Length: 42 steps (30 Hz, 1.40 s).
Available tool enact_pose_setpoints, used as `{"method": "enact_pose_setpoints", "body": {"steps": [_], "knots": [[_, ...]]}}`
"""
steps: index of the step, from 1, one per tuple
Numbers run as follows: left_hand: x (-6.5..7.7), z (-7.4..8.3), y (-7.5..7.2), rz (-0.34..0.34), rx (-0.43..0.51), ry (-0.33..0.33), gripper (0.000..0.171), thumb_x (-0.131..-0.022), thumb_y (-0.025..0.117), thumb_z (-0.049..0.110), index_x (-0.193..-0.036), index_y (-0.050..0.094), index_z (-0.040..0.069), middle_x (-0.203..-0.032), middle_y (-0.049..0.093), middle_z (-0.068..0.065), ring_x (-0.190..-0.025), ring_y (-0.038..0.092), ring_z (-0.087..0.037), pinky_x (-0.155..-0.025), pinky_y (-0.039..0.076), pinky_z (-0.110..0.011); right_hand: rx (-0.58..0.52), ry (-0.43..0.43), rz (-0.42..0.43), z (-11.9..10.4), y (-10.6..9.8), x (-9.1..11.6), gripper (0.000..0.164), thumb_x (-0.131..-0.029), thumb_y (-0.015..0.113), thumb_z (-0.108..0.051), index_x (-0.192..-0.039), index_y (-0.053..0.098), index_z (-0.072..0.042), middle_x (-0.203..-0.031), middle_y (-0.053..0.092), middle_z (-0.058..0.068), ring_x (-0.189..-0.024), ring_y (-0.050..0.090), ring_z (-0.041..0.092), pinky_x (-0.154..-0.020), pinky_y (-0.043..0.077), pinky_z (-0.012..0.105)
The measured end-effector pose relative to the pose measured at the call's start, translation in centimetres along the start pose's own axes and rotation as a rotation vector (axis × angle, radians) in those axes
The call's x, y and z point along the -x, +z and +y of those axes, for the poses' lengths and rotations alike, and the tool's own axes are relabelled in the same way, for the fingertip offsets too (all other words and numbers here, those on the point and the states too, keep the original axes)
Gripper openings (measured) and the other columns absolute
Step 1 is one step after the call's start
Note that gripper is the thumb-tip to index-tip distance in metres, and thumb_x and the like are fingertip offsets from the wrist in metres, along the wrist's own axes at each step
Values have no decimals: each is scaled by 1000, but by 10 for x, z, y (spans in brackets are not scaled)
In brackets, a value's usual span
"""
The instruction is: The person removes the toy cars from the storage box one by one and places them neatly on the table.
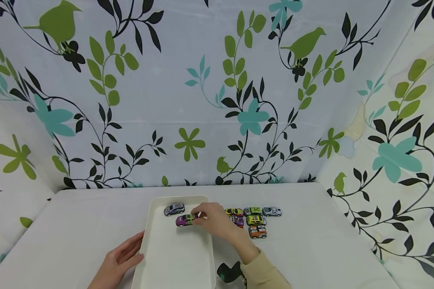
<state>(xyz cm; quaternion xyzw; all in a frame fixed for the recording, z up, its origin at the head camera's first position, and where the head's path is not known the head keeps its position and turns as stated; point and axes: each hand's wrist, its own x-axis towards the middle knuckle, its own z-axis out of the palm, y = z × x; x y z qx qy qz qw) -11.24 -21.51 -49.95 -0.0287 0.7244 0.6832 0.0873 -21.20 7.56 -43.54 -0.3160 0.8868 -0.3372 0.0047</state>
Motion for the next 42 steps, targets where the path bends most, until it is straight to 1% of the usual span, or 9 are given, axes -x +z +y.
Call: {"method": "enact_pose_setpoints", "body": {"steps": [5,11,14,17,24,30,35,38,42], "knots": [[-1,-1,-1,-1,-4,0,71,-94,69,18,-154,34,1,-158,34,-19,-114,51,15,-96,52,-17,-47,0,21,6,-6,7,22,-90,73,-12,-112,75,-8,-105,73,5,-86,64,7,-79,56,27],[-1,0,-1,-11,-6,-5,71,-95,68,18,-154,32,1,-158,32,-18,-114,51,16,-94,52,-16,-37,4,57,17,-8,17,20,-90,74,-13,-110,75,-10,-103,73,2,-86,62,5,-83,57,37],[-1,0,-1,-12,-10,1,71,-95,68,17,-154,32,0,-158,32,-18,-114,51,16,-93,51,-14,-41,-10,85,21,-10,24,20,-89,74,-12,-110,75,-9,-102,73,2,-86,63,7,-82,57,38],[-1,0,-1,-9,-16,9,71,-95,68,17,-154,33,0,-158,32,-18,-114,51,16,-92,51,-13,-33,-13,108,22,-11,29,21,-89,74,-11,-111,75,-9,-104,74,2,-85,63,7,-81,56,37],[0,0,0,3,-23,20,69,-94,68,15,-153,35,-1,-154,37,-14,-114,52,15,-90,51,-13,-10,12,137,26,-15,37,25,-90,74,-14,-115,74,-10,-109,72,-1,-85,61,4,-77,52,25],[-1,-1,-1,-1,-19,23,69,-95,68,15,-153,34,-1,-152,40,-9,-115,52,15,-91,52,-13,-22,0,149,30,-16,43,24,-89,74,-11,-113,74,-8,-106,72,1,-82,61,7,-72,52,22],[-1,-1,-2,-2,-16,19,68,-95,67,16,-153,35,0,-152,41,-6,-115,52,15,-90,52,-13,-11,-2,167,36,-18,48,24,-88,74,-12,-112,74,-10,-106,72,0,-75,57,4,-67,49,21],[-1,-1,-2,-4,-17,19,68,-95,67,15,-153,35,0,-154,38,-11,-115,52,14,-90,52,-14,-3,6,179,39,-21,53,24,-88,74,-14,-112,74,-12,-107,72,-2,-79,59,5,-72,52,23],[-1,-1,-2,-4,-17,16,68,-96,67,15,-153,34,0,-154,37,-12,-115,52,15,-90,51,-13,-35,21,195,45,-27,59,24,-88,74,-12,-113,74,-12,-111,72,-3,-95,66,10,-84,57,29]]}}
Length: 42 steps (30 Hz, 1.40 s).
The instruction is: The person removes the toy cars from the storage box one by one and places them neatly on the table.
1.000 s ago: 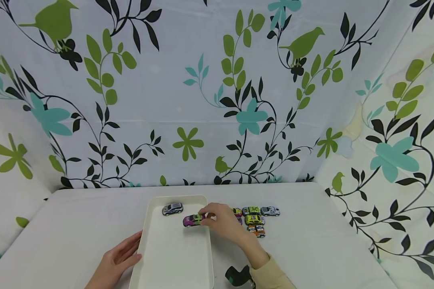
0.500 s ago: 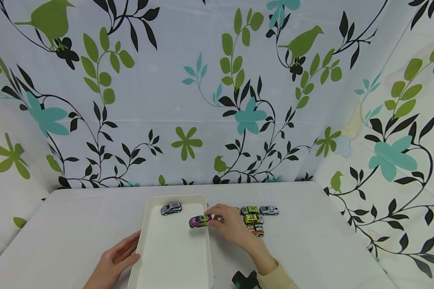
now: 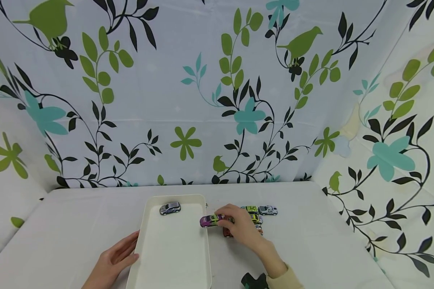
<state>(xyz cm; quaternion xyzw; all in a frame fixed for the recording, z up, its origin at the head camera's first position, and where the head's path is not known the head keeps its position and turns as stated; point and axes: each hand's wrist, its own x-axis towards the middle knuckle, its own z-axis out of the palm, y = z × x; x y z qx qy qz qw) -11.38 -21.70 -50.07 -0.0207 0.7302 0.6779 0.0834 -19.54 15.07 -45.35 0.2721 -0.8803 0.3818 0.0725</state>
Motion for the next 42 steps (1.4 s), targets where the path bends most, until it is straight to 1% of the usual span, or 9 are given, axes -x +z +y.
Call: {"method": "enact_pose_setpoints", "body": {"steps": [3,9,11,13,16,18,22,33,42], "knots": [[0,0,0,1,2,-5,68,-96,67,16,-153,34,0,-153,38,-10,-114,52,15,-90,51,-13,2,-4,18,5,-6,4,25,-88,74,-11,-113,74,-10,-111,72,-2,-98,67,13,-86,58,31],[0,-1,-1,3,10,-3,68,-96,67,16,-153,34,0,-140,48,11,-114,52,15,-90,51,-13,29,7,53,16,-17,14,27,-87,75,-8,-113,73,-7,-110,73,3,-96,67,17,-85,58,34],[0,-1,-1,3,8,-3,68,-96,67,15,-153,34,0,-143,48,8,-114,52,15,-90,52,-13,36,23,62,21,-21,19,27,-87,75,-8,-113,73,-8,-112,72,2,-100,68,18,-88,58,37],[-1,-1,0,1,2,-5,68,-96,67,17,-154,33,0,-149,44,0,-114,51,16,-90,51,-13,42,39,71,26,-25,23,27,-87,75,-8,-114,73,-9,-114,72,2,-103,68,19,-89,58,38],[-2,0,0,0,-6,-7,69,-96,67,18,-154,33,0,-156,35,-14,-113,50,17,-90,51,-12,41,61,89,34,-31,29,28,-87,75,-7,-114,73,-9,-117,71,3,-99,68,18,-85,59,34],[-2,0,0,-5,-8,-6,70,-96,67,18,-154,33,0,-158,32,-18,-114,50,17,-91,51,-12,47,78,108,39,-36,33,28,-86,75,-6,-114,73,-9,-116,71,3,-94,68,16,-82,58,31],[-2,1,0,-2,-12,-7,70,-96,67,17,-154,33,0,-158,32,-18,-113,50,17,-91,51,-12,67,115,141,48,-46,40,28,-84,76,-4,-112,74,-9,-112,72,-1,-88,65,11,-78,56,28],[-1,-1,0,3,-10,-4,69,-96,67,17,-154,34,0,-156,34,-15,-114,51,16,-91,51,-12,98,175,190,72,-72,50,28,-84,75,0,-111,73,-7,-111,73,5,-93,69,23,-83,59,36],[-1,0,1,4,-8,-3,70,-95,68,17,-154,33,0,-158,32,-18,-114,50,17,-91,51,-12,135,279,188,96,-97,62,27,-85,74,0,-110,73,-9,-104,73,7,-91,69,25,-73,55,27]]}}
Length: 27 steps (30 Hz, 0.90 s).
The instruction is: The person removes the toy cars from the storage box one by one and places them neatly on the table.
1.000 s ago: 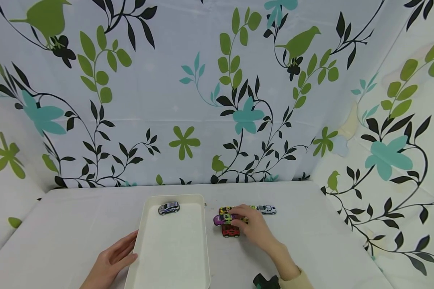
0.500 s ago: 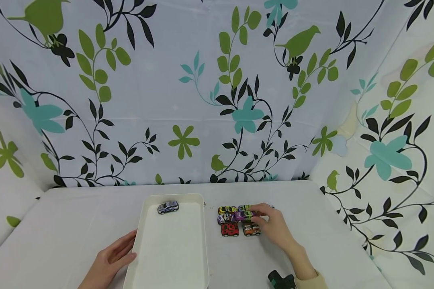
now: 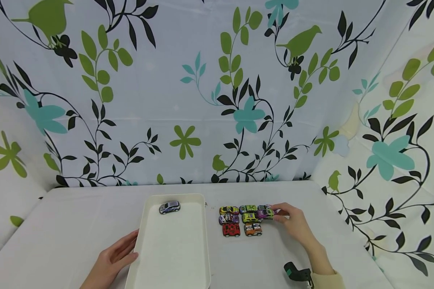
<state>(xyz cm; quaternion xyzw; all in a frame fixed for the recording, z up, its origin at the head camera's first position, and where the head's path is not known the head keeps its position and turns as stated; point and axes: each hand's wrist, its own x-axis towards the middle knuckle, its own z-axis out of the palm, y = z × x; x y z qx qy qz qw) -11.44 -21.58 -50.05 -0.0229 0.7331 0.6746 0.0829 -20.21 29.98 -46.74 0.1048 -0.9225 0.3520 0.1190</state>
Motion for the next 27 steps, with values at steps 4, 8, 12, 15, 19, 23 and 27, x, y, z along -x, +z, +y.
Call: {"method": "enact_pose_setpoints", "body": {"steps": [4,8,12,15,19,23,27], "knots": [[1,0,0,3,0,4,70,-95,68,17,-153,33,0,-158,32,-19,-114,50,17,-91,51,-12,25,47,-29,9,-6,0,25,-86,74,0,-110,72,-8,-104,73,9,-91,69,24,-75,55,29],[2,0,0,5,-5,8,70,-95,68,17,-153,34,0,-158,33,-19,-115,50,16,-92,50,-12,33,78,-59,14,-9,1,24,-87,73,0,-110,72,-7,-110,72,11,-94,69,25,-79,56,33],[2,0,0,-3,-12,2,70,-95,68,18,-154,34,2,-158,33,-18,-115,49,17,-92,50,-12,32,77,-60,17,-9,2,24,-87,73,1,-108,73,-8,-109,70,9,-95,69,25,-80,56,32],[1,1,0,-10,-16,-7,71,-95,69,20,-154,34,3,-159,32,-17,-115,49,18,-93,49,-11,38,77,-55,18,-8,2,24,-86,73,2,-108,73,-8,-106,70,6,-94,69,23,-80,56,30],[2,1,0,-7,-27,8,68,-95,68,19,-153,36,3,-159,34,-17,-116,49,17,-93,49,-11,47,78,-57,21,-6,2,24,-87,73,2,-108,74,-8,-104,69,6,-92,67,22,-78,55,28],[3,2,0,-9,-35,25,67,-96,68,19,-153,36,3,-158,35,-17,-117,49,16,-93,48,-10,56,69,-59,23,-5,1,24,-87,73,1,-109,74,-8,-102,68,5,-91,65,19,-76,53,28],[3,3,-1,-20,-22,2,69,-96,68,20,-154,35,4,-159,33,-16,-117,49,16,-93,48,-11,67,58,-59,26,-4,2,24,-87,73,0,-109,74,-10,-101,68,2,-90,65,17,-77,54,30]]}}
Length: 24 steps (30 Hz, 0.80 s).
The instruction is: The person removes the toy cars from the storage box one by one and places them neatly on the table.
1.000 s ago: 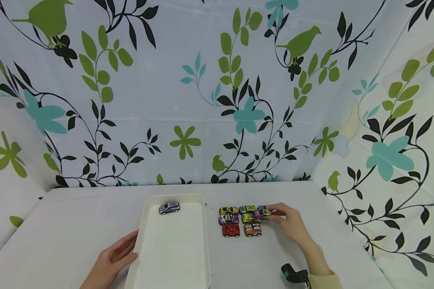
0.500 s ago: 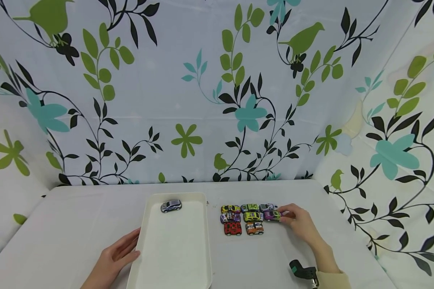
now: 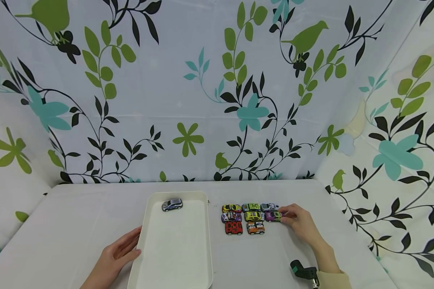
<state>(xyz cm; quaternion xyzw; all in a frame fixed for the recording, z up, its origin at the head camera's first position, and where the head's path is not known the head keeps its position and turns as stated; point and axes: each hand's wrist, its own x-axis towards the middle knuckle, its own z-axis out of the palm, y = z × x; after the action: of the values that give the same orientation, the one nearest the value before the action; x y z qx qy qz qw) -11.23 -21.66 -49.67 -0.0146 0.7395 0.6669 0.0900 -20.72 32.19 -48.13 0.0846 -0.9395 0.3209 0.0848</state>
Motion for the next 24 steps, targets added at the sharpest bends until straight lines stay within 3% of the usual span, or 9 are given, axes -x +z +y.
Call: {"method": "enact_pose_setpoints", "body": {"steps": [8,13,16,24], "knots": [[0,0,0,-3,7,-7,70,-95,68,19,-154,34,4,-159,32,-16,-116,49,17,-93,49,-11,0,18,11,0,0,1,25,-88,75,-5,-112,74,-9,-102,67,2,-91,64,18,-78,53,30],[-1,-1,0,1,3,-13,70,-95,68,20,-154,34,4,-159,33,-16,-115,49,17,-93,49,-11,-4,4,51,-5,-3,0,30,-86,77,-9,-116,72,-7,-106,69,6,-97,64,25,-87,56,46],[-1,0,0,4,-7,-17,71,-95,69,21,-155,34,5,-159,34,-16,-115,49,17,-93,49,-12,-9,-37,81,-12,-3,-2,31,-86,78,-7,-116,71,-5,-108,69,9,-98,65,28,-90,55,52],[0,1,1,6,-3,-16,70,-95,69,20,-155,34,5,-159,34,-16,-115,49,17,-93,49,-12,-23,-124,102,-51,3,-7,30,-84,78,-6,-113,72,-5,-108,70,9,-98,64,30,-87,54,55]]}}
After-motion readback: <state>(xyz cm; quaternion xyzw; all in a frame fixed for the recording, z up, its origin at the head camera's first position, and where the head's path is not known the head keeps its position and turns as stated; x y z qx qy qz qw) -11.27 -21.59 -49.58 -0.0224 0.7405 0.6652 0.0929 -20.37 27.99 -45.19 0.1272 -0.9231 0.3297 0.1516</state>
